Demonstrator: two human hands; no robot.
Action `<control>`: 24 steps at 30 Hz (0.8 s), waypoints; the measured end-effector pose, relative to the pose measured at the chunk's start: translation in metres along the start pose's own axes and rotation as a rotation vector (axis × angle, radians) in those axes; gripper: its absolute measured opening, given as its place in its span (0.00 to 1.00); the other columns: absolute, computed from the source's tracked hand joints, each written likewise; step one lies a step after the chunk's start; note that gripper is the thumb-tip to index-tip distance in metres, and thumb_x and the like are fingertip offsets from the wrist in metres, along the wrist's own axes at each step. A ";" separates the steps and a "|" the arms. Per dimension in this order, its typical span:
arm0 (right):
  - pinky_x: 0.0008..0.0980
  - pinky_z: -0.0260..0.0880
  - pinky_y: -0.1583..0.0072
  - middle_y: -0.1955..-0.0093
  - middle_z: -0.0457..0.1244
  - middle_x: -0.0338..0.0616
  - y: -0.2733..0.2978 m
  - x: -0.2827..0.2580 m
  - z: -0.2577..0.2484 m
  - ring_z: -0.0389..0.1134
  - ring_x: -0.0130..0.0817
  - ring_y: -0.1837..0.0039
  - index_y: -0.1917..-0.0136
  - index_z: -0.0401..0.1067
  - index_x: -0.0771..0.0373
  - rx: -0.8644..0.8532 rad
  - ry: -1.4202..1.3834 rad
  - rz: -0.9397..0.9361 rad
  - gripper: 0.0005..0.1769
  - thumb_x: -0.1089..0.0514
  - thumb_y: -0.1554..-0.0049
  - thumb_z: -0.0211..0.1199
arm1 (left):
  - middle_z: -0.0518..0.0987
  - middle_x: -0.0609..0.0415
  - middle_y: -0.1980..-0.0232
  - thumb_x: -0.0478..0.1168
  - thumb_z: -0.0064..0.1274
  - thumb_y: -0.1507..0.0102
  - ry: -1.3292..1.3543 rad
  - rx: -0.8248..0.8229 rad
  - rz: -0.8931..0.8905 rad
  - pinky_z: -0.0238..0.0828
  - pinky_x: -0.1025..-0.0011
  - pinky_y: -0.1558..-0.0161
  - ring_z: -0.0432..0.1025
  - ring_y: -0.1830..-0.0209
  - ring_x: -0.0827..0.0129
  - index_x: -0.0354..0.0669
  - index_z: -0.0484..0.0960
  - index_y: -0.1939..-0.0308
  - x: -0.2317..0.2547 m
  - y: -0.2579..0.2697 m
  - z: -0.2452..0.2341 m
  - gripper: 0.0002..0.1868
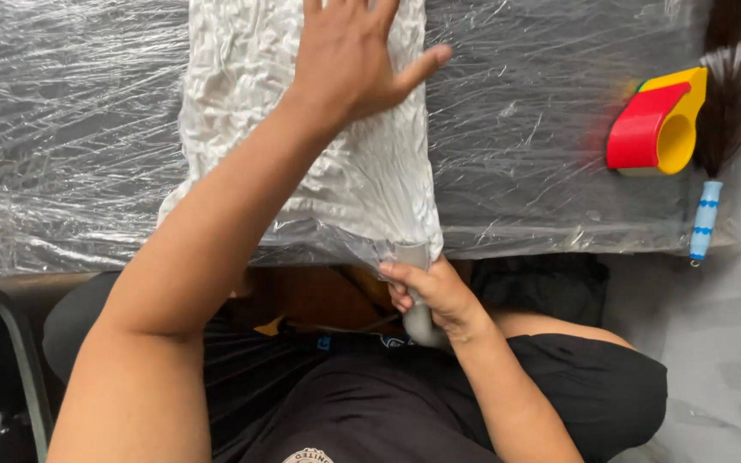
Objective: Using a vacuum cleaner to remove air from a plastic bag containing a pillow to compress it, then tying the bag shut.
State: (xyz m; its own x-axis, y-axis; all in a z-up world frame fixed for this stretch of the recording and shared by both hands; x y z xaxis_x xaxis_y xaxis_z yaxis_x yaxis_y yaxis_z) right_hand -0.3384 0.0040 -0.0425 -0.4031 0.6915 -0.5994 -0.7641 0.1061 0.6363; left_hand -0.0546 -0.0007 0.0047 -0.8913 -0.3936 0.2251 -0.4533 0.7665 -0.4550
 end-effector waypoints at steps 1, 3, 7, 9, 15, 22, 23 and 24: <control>0.26 0.60 0.69 0.73 0.59 0.41 0.001 0.002 -0.001 0.57 0.26 0.74 0.57 0.71 0.67 -0.002 -0.002 0.002 0.03 0.67 0.43 0.64 | 0.77 0.36 0.37 0.74 0.46 0.28 -0.002 -0.003 -0.001 0.47 0.43 0.37 0.69 0.38 0.42 0.42 0.72 0.31 0.000 0.016 0.000 0.41; 0.26 0.61 0.69 0.74 0.59 0.40 0.001 0.005 0.000 0.57 0.25 0.73 0.57 0.71 0.66 -0.023 0.008 -0.034 0.03 0.66 0.42 0.64 | 0.59 0.31 0.21 0.70 0.48 0.27 0.040 -0.096 -0.017 0.18 0.49 0.26 0.43 0.20 0.47 0.38 0.64 0.21 -0.002 0.047 0.001 0.45; 0.27 0.61 0.69 0.74 0.59 0.39 0.004 0.003 0.005 0.57 0.25 0.74 0.55 0.71 0.67 -0.013 0.024 -0.039 0.04 0.66 0.43 0.64 | 0.67 0.41 0.25 0.63 0.58 0.30 0.051 -0.007 -0.052 0.28 0.52 0.26 0.58 0.25 0.51 0.43 0.68 0.25 0.002 0.046 -0.007 0.39; 0.27 0.62 0.68 0.74 0.58 0.39 0.005 0.004 0.005 0.58 0.25 0.73 0.57 0.71 0.66 0.027 0.061 -0.024 0.04 0.64 0.43 0.64 | 0.74 0.46 0.31 0.65 0.58 0.31 -0.007 0.053 -0.042 0.40 0.54 0.30 0.66 0.32 0.55 0.45 0.72 0.29 0.001 0.046 -0.004 0.36; 0.25 0.61 0.68 0.73 0.58 0.39 0.007 0.004 0.006 0.57 0.24 0.72 0.55 0.71 0.67 -0.025 0.044 -0.029 0.07 0.61 0.41 0.65 | 0.75 0.48 0.34 0.66 0.57 0.34 0.000 0.062 -0.072 0.43 0.55 0.32 0.68 0.35 0.56 0.47 0.73 0.31 -0.001 0.044 0.004 0.37; 0.24 0.61 0.69 0.73 0.58 0.39 0.005 0.004 0.006 0.57 0.24 0.73 0.57 0.71 0.66 -0.044 0.076 -0.029 0.06 0.62 0.42 0.65 | 0.81 0.49 0.42 0.65 0.56 0.35 -0.016 0.095 -0.075 0.50 0.57 0.37 0.72 0.44 0.55 0.46 0.76 0.36 -0.003 0.044 0.008 0.33; 0.24 0.61 0.69 0.74 0.58 0.39 0.005 0.003 0.007 0.57 0.24 0.73 0.58 0.71 0.66 -0.030 0.096 -0.025 0.06 0.62 0.42 0.66 | 0.76 0.49 0.35 0.66 0.55 0.34 -0.022 0.058 -0.099 0.45 0.55 0.34 0.67 0.37 0.56 0.49 0.72 0.31 -0.002 0.044 0.008 0.36; 0.25 0.61 0.69 0.74 0.58 0.39 0.006 0.002 0.007 0.57 0.24 0.73 0.59 0.71 0.66 -0.017 0.115 -0.022 0.06 0.62 0.43 0.66 | 0.71 0.49 0.29 0.67 0.54 0.34 -0.027 0.020 -0.124 0.41 0.53 0.30 0.62 0.30 0.57 0.52 0.69 0.27 -0.002 0.043 0.009 0.38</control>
State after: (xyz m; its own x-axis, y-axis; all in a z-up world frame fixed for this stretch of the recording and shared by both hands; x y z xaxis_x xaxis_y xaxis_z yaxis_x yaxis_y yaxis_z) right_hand -0.3403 0.0110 -0.0369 -0.4409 0.6025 -0.6653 -0.7814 0.1071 0.6148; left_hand -0.0727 0.0289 -0.0228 -0.8279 -0.4984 0.2572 -0.5594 0.7009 -0.4426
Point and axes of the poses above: each hand's wrist, its own y-axis away from the middle knuckle, its own z-axis out of the palm, x = y × z, the point moved 2 cm from there along -y, towards the middle knuckle
